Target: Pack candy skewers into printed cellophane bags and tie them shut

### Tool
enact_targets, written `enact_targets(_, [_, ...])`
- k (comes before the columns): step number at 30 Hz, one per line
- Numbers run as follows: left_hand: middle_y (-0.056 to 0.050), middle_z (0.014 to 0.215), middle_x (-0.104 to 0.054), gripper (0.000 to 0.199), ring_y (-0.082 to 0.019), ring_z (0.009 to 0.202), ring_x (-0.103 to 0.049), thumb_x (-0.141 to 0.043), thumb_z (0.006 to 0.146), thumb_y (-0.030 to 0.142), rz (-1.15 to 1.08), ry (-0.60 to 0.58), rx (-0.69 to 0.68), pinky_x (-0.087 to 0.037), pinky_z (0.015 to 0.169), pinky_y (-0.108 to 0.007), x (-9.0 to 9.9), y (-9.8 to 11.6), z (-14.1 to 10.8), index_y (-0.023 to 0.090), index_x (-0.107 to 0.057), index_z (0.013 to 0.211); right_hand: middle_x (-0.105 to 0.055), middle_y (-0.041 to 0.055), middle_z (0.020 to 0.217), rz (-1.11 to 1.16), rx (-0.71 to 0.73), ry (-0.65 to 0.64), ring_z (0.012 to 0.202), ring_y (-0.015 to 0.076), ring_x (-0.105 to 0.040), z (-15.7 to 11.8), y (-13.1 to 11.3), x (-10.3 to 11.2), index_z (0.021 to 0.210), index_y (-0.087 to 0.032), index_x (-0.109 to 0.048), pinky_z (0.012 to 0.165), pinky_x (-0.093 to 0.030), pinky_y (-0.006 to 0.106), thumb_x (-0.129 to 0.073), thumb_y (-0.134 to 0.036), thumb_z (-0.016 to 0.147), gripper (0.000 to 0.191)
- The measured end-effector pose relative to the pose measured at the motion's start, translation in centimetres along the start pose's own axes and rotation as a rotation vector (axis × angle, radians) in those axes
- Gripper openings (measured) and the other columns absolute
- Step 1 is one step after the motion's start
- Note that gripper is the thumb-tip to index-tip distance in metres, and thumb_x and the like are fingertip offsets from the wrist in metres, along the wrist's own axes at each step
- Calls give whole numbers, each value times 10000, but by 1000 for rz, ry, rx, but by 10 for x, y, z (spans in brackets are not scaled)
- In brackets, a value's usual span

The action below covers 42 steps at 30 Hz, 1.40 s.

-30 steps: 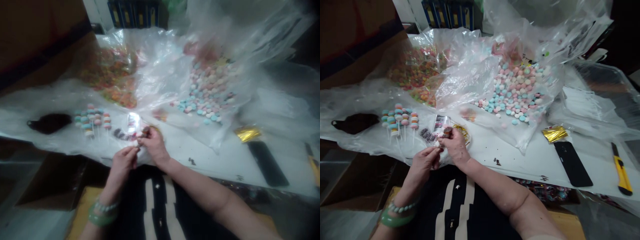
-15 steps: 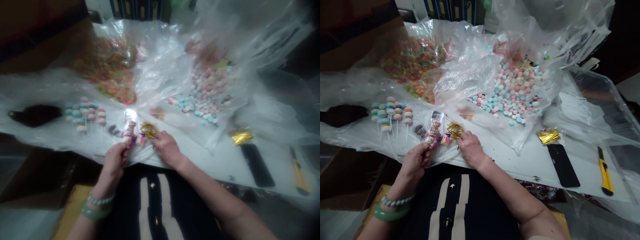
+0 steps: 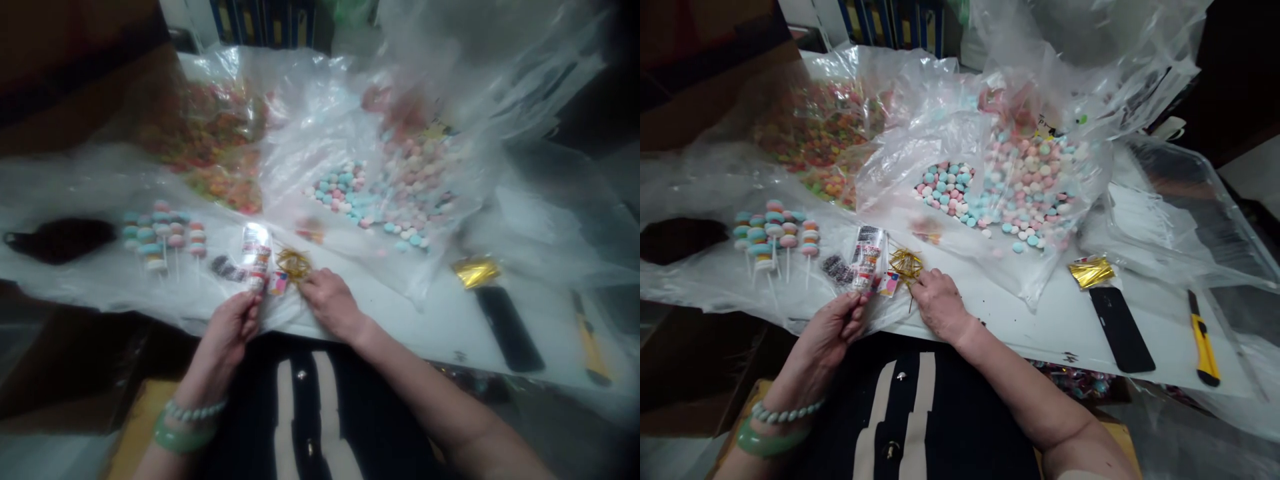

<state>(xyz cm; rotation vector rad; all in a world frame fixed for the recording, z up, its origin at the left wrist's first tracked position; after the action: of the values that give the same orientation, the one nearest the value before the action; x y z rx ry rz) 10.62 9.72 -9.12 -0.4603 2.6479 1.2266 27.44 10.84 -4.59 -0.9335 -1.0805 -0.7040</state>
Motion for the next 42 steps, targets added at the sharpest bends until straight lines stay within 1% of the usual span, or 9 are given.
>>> enact_targets(6, [63, 502, -420, 195, -23, 342, -252, -705, 737, 291, -13, -27, 34, -188, 327, -148, -1, -1, -2, 135, -590, 720, -644, 102, 936, 98, -123, 44, 893, 247, -522, 3, 16, -4, 864, -173, -637, 810, -426, 354, -499, -87, 908, 169])
enact_targets(13, [62, 502, -438, 193, -17, 331, -251, -703, 722, 289, -33, -12, 45, -174, 315, -144, -2, 0, -1, 130, -595, 711, -656, 44, 836, 216, -376, 111, 837, 217, -583, 13, 51, 23, 811, -208, -615, 756, -423, 306, -511, -97, 870, 163])
enact_targets(16, [65, 489, -439, 216, -14, 325, -249, -723, 696, 297, -19, -4, 57, -165, 312, -145, -6, -4, -1, 132, -584, 693, -666, 58, 851, 209, -347, 146, 842, 217, -587, 20, 28, 32, 847, -194, -633, 756, -413, 306, -512, -82, 859, 166])
enact_targets(19, [80, 471, -423, 304, -17, 323, -248, -784, 654, 337, -15, -20, 27, -164, 314, -147, -14, -9, -2, 157, -540, 674, -673, 45, 853, 276, -196, 163, 822, 197, -585, 27, -18, 31, 851, -194, -625, 751, -406, 295, -505, -95, 867, 156])
enact_targets(22, [114, 433, -352, 422, -22, 325, -245, -848, 614, 392, -44, -45, -24, -178, 327, -145, -23, -13, -3, 185, -484, 670, -644, 62, 774, 104, -90, 228, 759, 219, -550, 29, -54, 30, 789, -189, -600, 700, -371, 333, -532, -156, 868, 109])
enact_targets(28, [118, 424, -346, 453, -17, 348, -245, -885, 592, 390, -88, -55, -102, -188, 350, -142, -25, -13, -4, 176, -490, 660, -623, 69, 717, -44, 40, 354, 710, 228, -527, 23, -71, 31, 741, -194, -584, 654, -326, 356, -496, -177, 905, 187])
enact_targets(31, [111, 421, -358, 482, -21, 352, -260, -887, 585, 415, -96, -23, -116, -193, 355, -144, -20, -11, -3, 178, -470, 634, -652, 62, 758, 144, -13, 251, 749, 212, -558, 24, -63, 21, 734, -190, -589, 695, -370, 331, -524, -157, 866, 151])
enact_targets(39, [79, 504, -440, 461, -32, 399, -340, -848, 629, 498, 4, 61, -225, -222, 379, -145, -13, -7, 2, 152, -552, 698, -580, -43, 633, 1058, -613, 167, 646, 137, -546, 22, -14, -24, 674, -199, -561, 660, -441, 245, -621, -217, 749, 97])
enact_targets(42, [81, 479, -416, 464, -34, 391, -317, -833, 633, 503, 12, 68, -230, -206, 374, -150, -12, 0, 1, 163, -518, 646, -597, -37, 666, 1293, -687, 72, 653, 157, -578, 23, -10, -34, 809, -192, -603, 642, -477, 269, -707, -249, 669, 184])
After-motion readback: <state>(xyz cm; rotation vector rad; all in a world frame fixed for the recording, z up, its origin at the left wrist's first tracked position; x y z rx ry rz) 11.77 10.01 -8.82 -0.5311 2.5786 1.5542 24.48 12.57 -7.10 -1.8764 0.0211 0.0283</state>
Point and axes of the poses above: each hand's wrist, its own z-axis towards the middle knuckle, its own x-axis out of the back of the hand, y = z × x, the point moved 9 cm from there along z, towards the middle knuckle
